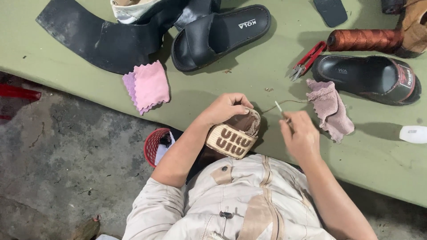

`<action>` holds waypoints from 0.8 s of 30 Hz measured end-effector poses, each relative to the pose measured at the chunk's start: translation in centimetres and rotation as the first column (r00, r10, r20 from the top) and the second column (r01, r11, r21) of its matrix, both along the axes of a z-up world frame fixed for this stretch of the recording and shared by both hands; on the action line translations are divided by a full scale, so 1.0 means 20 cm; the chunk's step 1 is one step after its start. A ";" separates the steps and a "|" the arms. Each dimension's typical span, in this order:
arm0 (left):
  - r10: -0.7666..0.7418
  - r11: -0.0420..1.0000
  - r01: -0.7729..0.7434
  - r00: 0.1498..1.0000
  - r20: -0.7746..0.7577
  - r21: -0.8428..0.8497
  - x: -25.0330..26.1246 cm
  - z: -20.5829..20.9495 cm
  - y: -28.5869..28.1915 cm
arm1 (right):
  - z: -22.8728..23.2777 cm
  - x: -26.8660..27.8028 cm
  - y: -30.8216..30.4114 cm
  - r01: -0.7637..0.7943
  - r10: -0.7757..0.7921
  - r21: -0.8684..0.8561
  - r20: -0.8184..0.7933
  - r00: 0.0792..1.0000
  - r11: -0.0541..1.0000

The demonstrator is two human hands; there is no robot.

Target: Hand-stitching the upper strap of a branded sandal to repair it.

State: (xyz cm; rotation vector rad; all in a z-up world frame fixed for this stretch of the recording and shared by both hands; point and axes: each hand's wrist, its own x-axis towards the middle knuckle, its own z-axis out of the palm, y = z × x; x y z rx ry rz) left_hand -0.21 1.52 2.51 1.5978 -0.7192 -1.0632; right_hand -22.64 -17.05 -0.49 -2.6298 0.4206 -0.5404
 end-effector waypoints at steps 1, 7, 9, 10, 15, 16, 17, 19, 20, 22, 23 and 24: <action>-0.001 1.000 0.001 1.000 0.000 -0.002 0.00 -0.02 0.00 | 0.01 0.03 -0.01 0.001 -0.001 -0.002 0.000 1.000 1.000; 0.084 0.989 -0.093 0.993 0.086 0.115 -0.06 -0.02 0.02 | 0.04 0.22 0.15 -0.144 0.143 -0.001 0.162 0.976 0.990; 0.076 0.982 -0.109 0.976 0.202 0.155 -0.09 0.03 0.03 | 0.04 0.27 0.21 -0.137 0.127 0.049 0.169 0.977 0.989; 0.079 0.981 -0.112 0.976 0.204 0.155 -0.10 0.04 0.03 | 0.06 0.28 0.23 -0.140 0.130 0.049 0.171 0.977 0.989; 0.147 0.983 -0.173 0.935 0.322 0.053 -0.15 0.03 0.04 | 0.10 0.29 0.29 -0.080 0.128 -0.279 0.159 0.979 0.957; 0.146 0.984 -0.171 0.936 0.320 0.051 -0.17 0.03 0.04 | 0.11 0.29 0.29 -0.079 0.127 -0.282 0.157 0.979 0.956; 0.155 0.983 -0.179 0.927 0.342 0.039 -0.17 0.03 0.05 | 0.12 0.29 0.30 -0.068 0.125 -0.309 0.166 0.978 0.949; 0.167 0.982 -0.189 0.915 0.367 0.027 -0.18 0.04 0.06 | 0.10 0.30 0.29 -0.060 0.126 -0.336 0.178 0.976 0.940; 0.180 0.979 -0.203 0.912 0.368 0.024 -0.18 0.05 0.06 | 0.08 0.31 0.28 -0.081 0.124 -0.192 0.223 0.967 0.978; 0.196 0.976 -0.218 0.910 0.365 0.019 -0.18 0.09 0.07 | 0.06 0.31 0.27 -0.109 0.117 -0.046 0.263 0.958 0.993; 0.184 0.979 -0.203 0.932 0.312 0.029 -0.17 0.12 0.06 | 0.07 0.32 0.27 -0.097 0.053 0.173 0.239 0.970 0.980; 0.172 0.981 -0.188 0.951 0.257 0.038 -0.16 0.15 0.06 | 0.08 0.32 0.27 -0.074 -0.004 0.382 0.201 0.980 0.921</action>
